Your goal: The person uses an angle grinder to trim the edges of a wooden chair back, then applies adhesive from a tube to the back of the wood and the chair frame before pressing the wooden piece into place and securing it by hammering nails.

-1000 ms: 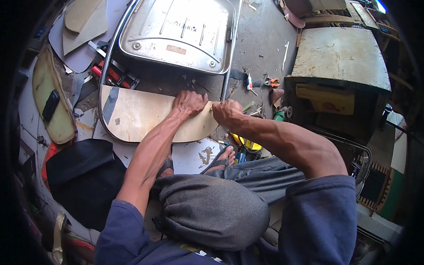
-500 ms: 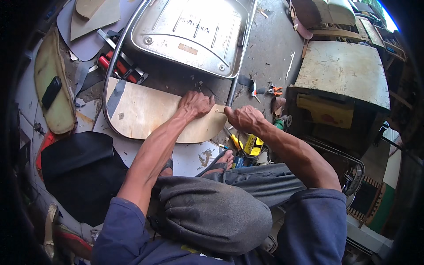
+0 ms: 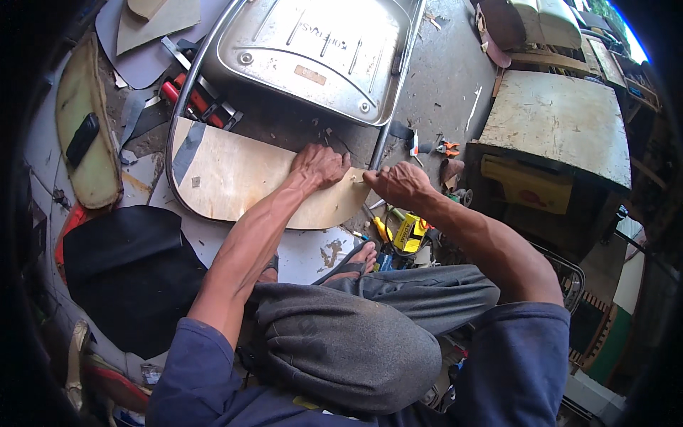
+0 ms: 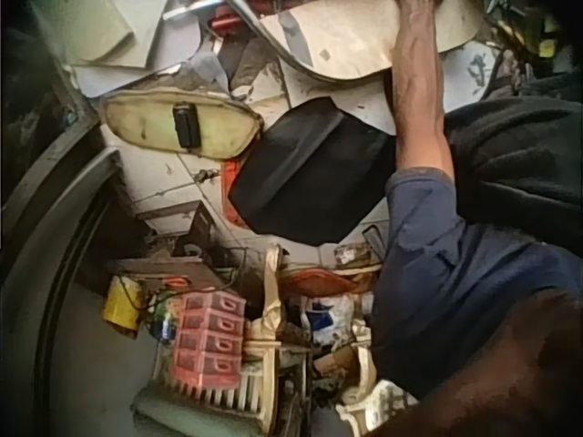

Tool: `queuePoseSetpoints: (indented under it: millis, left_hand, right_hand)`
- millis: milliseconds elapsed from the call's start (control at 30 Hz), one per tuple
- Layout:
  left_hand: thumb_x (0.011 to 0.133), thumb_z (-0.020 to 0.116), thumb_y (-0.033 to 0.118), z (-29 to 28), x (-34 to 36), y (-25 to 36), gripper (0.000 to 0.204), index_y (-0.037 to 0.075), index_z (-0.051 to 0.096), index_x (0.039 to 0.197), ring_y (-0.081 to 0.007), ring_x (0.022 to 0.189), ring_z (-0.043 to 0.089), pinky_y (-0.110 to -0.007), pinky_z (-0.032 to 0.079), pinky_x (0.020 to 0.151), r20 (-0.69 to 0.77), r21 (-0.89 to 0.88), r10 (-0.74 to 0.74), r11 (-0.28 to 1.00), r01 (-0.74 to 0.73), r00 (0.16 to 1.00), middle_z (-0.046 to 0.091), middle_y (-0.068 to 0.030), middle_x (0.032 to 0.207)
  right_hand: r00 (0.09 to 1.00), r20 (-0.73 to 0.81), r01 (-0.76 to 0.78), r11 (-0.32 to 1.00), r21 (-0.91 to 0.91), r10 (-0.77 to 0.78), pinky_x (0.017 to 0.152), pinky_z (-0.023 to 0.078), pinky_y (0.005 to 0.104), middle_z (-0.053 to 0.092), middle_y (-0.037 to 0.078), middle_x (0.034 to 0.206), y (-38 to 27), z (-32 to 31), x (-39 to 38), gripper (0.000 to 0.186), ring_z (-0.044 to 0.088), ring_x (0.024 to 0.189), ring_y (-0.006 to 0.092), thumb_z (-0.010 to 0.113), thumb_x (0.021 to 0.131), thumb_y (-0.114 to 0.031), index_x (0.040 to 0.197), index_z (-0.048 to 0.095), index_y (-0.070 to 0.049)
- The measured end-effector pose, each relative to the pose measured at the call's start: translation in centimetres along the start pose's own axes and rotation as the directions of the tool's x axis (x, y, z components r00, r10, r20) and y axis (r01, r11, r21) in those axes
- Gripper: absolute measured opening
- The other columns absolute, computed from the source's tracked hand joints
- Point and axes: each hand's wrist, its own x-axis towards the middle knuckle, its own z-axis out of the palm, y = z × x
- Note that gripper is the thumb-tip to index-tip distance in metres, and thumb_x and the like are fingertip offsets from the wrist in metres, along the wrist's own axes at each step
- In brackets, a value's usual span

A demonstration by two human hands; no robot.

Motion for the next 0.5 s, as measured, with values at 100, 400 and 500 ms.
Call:
queuePoseSetpoints:
  millis: [100,400,500]
  left_hand:
    - [0.099,0.037,0.038,0.4,0.1,0.1,0.053,0.009,0.076,0.079,-0.0304,0.08,0.071,-0.041,0.055,0.081,-0.039,-0.006,0.022,1.0,-0.022,0.999,0.074,-0.0124,0.083]
    - [0.1,0.036,0.039,0.7,0.6,-0.1,0.054,0.01,0.078,0.08,-0.0299,0.082,0.072,-0.042,0.056,0.081,-0.001,0.036,0.026,0.999,-0.026,1.0,0.074,-0.0125,0.085]
    - [0.1,0.035,0.04,0.1,0.3,-0.2,0.059,0.005,0.076,0.075,-0.0338,0.074,0.072,-0.044,0.057,0.075,-0.02,0.0,0.063,0.998,-0.063,0.998,0.072,-0.0176,0.076]
  right_hand:
    - [1.0,0.002,0.019,0.995,-0.098,-0.019,0.047,0.052,0.0387,0.069,0.009,0.076,-0.3,-0.3,0.0,0.014,0.07,0.063,0.024,0.052,0.093,-0.016,0.104,0.053,-0.007]
    - [0.975,0.123,-0.164,0.975,-0.149,0.183,0.049,0.053,0.0411,0.07,0.009,0.078,-3.3,0.9,1.2,0.019,0.072,0.068,0.0258,0.053,0.094,-0.016,0.111,0.054,-0.005]
    - [0.959,0.26,-0.116,0.993,0.011,0.11,0.053,0.054,0.0405,0.071,0.006,0.077,-2.1,-2.1,2.5,0.016,0.072,0.071,0.0245,0.052,0.095,-0.018,0.103,0.061,-0.008]
